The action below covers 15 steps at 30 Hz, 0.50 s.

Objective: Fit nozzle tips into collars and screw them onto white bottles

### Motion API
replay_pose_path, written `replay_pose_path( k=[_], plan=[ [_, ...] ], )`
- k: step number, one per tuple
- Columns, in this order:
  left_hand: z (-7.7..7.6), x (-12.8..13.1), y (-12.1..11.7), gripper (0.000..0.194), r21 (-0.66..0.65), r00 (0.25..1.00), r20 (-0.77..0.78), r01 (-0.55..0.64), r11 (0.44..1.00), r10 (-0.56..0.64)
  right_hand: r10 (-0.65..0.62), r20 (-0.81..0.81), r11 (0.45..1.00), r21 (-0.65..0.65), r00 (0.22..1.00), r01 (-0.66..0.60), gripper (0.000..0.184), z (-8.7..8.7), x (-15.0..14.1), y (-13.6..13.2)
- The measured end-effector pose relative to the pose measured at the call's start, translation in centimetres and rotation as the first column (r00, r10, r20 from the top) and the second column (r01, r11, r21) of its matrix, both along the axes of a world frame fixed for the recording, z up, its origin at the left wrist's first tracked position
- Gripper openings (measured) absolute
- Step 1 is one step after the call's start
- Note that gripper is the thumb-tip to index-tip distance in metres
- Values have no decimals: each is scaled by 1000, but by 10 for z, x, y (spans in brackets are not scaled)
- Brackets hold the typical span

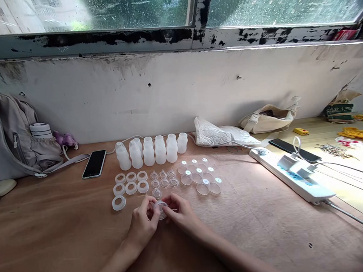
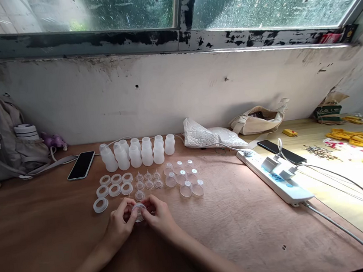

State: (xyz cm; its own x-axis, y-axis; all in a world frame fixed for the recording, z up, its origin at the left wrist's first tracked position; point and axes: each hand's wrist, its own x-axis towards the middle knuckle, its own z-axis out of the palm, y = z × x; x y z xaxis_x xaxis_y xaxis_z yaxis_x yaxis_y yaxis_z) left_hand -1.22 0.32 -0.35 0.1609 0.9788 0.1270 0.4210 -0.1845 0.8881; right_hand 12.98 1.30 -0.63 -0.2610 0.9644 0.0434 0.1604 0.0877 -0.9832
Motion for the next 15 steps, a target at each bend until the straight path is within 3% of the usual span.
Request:
replay_pose_path(
  k=[8,15],
  plan=[
    [1,-1,1,8,-27,997,9,71,997,-71,1,14,1000,15,1000,-1,13,6,0,0],
    [1,1,0,9,-41,999,17,29,999,-28,53,-57,999,-6,997,-53,15,-3,2,1]
  ],
)
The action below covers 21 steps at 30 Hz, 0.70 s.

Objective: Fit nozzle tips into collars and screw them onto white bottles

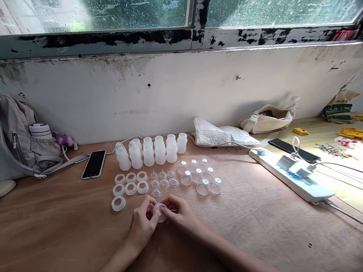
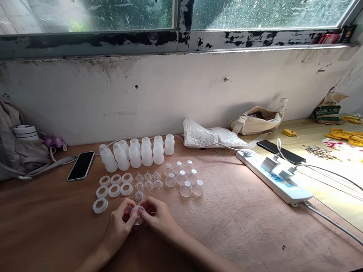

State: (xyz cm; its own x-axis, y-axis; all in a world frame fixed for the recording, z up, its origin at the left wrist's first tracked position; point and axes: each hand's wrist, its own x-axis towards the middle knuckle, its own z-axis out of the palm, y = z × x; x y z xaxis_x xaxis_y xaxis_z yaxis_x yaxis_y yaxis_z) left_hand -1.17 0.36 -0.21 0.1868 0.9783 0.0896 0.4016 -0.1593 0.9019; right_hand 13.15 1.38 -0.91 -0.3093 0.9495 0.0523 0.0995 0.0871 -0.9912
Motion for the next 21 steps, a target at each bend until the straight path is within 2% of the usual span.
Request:
replay_pose_path(
  k=[3,6,10,14,17,21],
  plan=[
    [0,0,-1,8,17,1000,-12,-17,1000,18,-6,1,1000,0,1000,6,13,1,-1,0],
    [-1,1,-1,7,56,999,-39,-8,998,10,-64,70,996,71,995,59,6,8,-2,-1],
    [-1,0,0,9,43,998,-54,26,999,-23,-105,153,981,178,983,77,8,13,-3,-4],
    [1,1,0,9,4,998,-46,41,999,-41,-142,231,942,329,962,60,10,7,-3,-6],
    [1,1,0,9,-24,1000,-12,26,999,-27,-141,258,922,386,956,31,12,2,-2,-5],
    [-1,2,0,14,-8,999,11,49,999,-49,-201,277,896,440,940,62,17,-1,-1,-3]
  ],
)
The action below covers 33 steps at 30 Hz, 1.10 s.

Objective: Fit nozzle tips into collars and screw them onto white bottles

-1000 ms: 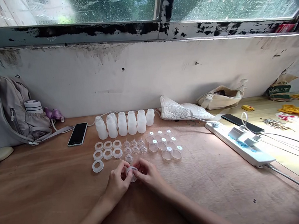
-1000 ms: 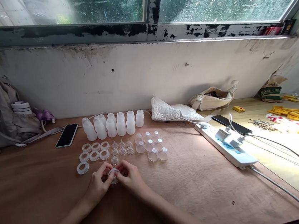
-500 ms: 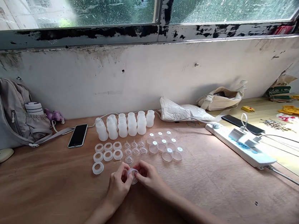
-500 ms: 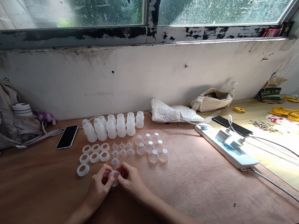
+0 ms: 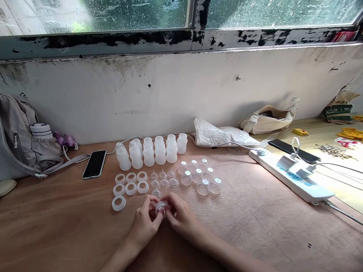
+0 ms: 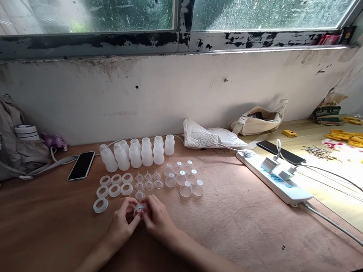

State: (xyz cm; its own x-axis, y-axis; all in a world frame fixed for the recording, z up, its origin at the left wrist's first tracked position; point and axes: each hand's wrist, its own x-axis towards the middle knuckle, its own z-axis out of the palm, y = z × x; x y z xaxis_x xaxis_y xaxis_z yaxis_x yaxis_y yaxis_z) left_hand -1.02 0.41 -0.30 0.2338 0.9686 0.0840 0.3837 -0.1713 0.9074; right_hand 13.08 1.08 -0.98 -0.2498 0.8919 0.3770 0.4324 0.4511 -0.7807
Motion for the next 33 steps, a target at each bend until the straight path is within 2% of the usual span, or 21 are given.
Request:
replay_pose_path(
  k=[10,16,20,24,26,29,31,33],
  plan=[
    [-1,-1,0,13,76,993,-103,-42,996,50,22,10,1000,-1,1000,-22,14,-1,-3,-2],
    [4,-2,-3,13,102,995,-91,-35,994,45,47,6,999,3,999,-47,13,4,0,-1],
    [3,-1,-4,11,129,987,-157,-15,992,35,19,-2,1000,-3,1000,-19,9,6,2,-1],
    [-1,-4,-4,9,197,968,-240,-24,980,72,79,-106,991,-96,991,-89,4,9,1,-3],
    [-3,-7,-4,11,218,966,-237,-52,975,105,92,-290,959,-233,953,-163,14,11,2,-2],
    [-5,-10,-2,15,228,978,-189,-45,973,89,-35,-584,855,-438,811,-278,34,14,5,4],
    [-6,-11,-1,17,241,986,-167,13,970,29,-82,-655,783,-509,751,-358,44,13,7,9],
    [-7,-10,0,17,245,987,-159,73,967,-34,-27,-656,724,-533,755,-438,40,11,10,13]
  ],
)
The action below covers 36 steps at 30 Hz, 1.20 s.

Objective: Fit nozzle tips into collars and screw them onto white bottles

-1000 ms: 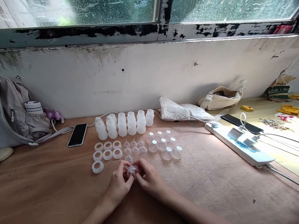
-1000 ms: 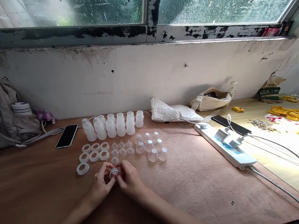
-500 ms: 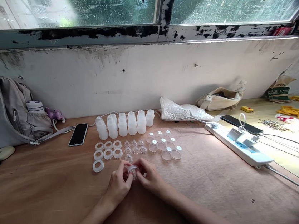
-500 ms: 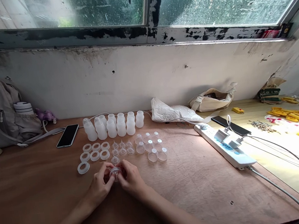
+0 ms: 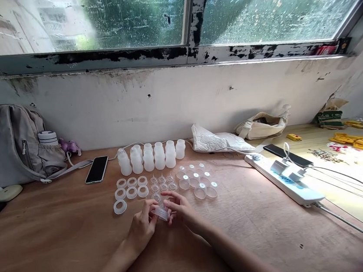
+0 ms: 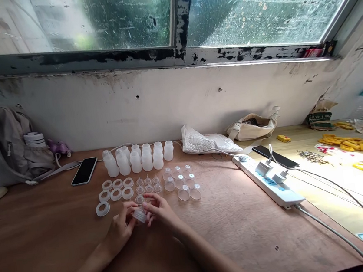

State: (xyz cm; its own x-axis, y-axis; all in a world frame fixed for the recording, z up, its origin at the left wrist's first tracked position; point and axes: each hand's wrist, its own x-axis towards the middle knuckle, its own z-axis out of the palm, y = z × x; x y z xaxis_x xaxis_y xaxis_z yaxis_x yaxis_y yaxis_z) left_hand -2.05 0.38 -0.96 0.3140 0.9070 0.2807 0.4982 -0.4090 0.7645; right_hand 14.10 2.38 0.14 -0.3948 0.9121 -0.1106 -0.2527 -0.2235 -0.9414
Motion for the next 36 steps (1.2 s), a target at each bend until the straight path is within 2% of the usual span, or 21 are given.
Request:
replay_pose_path(
  k=[3,5,8,11,13,16,19,22,25,29,33,36],
  plan=[
    [2,1,-1,13,-24,1000,0,19,1000,-19,79,27,996,38,996,-80,32,-4,4,4],
    [6,-1,0,16,-7,999,-28,-18,1000,17,5,19,998,64,1000,-6,32,-5,8,8],
    [21,-6,10,23,128,988,-103,-101,987,115,-170,18,981,99,985,168,34,-5,16,13],
    [45,-8,36,22,254,942,-203,-212,944,266,-267,62,953,165,962,254,34,-1,26,18],
    [63,-5,60,24,236,868,-356,-274,932,346,-306,95,936,210,947,282,34,0,29,19],
    [81,4,97,31,219,829,-426,-293,930,362,-339,130,919,259,932,298,35,-1,29,20],
    [85,15,123,36,189,777,-504,-328,926,377,-341,148,910,300,928,286,34,-5,28,20],
    [81,24,134,34,170,724,-574,-352,921,382,-349,147,902,319,926,289,34,-8,27,21],
    [80,28,131,25,183,692,-611,-349,919,384,-349,139,903,313,927,293,33,-8,28,21],
    [95,24,113,24,250,689,-607,-308,918,397,-348,129,903,312,929,295,31,-6,28,21],
    [114,8,76,27,331,704,-574,-268,905,419,-373,117,893,316,921,321,31,-5,28,20],
    [116,-8,42,25,383,760,-534,-173,907,371,-385,103,885,325,917,334,31,-4,29,21]
  ],
)
